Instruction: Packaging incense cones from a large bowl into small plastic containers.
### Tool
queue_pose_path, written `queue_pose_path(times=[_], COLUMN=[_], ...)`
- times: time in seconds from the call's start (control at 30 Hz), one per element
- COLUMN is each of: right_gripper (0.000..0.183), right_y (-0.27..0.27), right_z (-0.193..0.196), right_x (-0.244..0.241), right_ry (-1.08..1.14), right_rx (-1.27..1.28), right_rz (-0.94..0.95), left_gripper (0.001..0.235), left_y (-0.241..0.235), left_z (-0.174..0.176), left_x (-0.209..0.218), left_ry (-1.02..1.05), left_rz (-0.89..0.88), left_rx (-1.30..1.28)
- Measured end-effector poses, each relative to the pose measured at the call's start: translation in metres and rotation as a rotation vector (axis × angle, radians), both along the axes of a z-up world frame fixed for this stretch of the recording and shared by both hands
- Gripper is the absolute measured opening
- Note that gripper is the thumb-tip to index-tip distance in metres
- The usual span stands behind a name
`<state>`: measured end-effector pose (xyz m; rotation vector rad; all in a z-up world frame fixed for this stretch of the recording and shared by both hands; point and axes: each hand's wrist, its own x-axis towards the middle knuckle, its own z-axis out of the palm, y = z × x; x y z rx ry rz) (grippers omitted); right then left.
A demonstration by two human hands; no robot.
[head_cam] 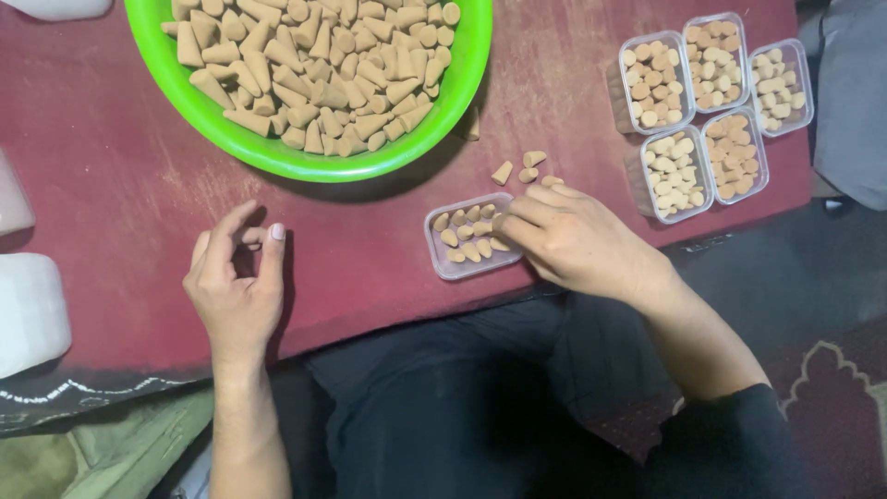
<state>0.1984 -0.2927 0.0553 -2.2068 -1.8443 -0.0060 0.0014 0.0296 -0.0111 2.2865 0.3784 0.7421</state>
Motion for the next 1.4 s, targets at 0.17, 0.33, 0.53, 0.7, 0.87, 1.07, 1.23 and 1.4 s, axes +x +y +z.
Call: queue_pose_path(times=[0.17,0.33,0.53,0.7,0.87,1.07,1.23,1.4], right_gripper=[0.018,0.041,0.037,0.029,0.043,0.047,0.029,0.021], right_y=[-0.016,-0.016,-0.017,-0.019,-0.013,-0.003,0.001,0.005], right_z=[0.0,0.0,-0.023,-0.038,-0.018,-0.007,-0.032,-0.04], right_x=[0.017,0.028,0.026,0.031,0.029,0.032,0.042,0.054], right_ry=[0.118,0.077,0.02,0.124,0.152,0.204,0.134,0.221], right_rx=[0.172,0.049,-0.149,0.018,-0.037,-0.157,-0.151,-0.084], right_rz=[-0.179,-0.327,-0.335,-0.3,-0.255,-0.173,-0.19,-0.167], left_gripper=[0.025,0.026,0.025,0.022,0.023,0.024,0.026,0.027], left_y=[-0.001,-0.002,-0.001,-0.004,-0.006,-0.015,-0.027,-0.03], left_z=[0.0,-0.001,-0.004,-0.001,0.001,0.007,0.021,0.028], left_x=[0.0,0.001,0.0,0.0,0.003,0.005,0.013,0.025], left_ry=[0.005,0.002,0.016,0.0,0.002,-0.01,-0.022,-0.072], left_rz=[0.019,0.02,0.042,0.047,0.056,0.044,-0.014,-0.075], left_rx=[-0.003,0.012,0.022,0.044,0.079,0.104,0.103,0.078])
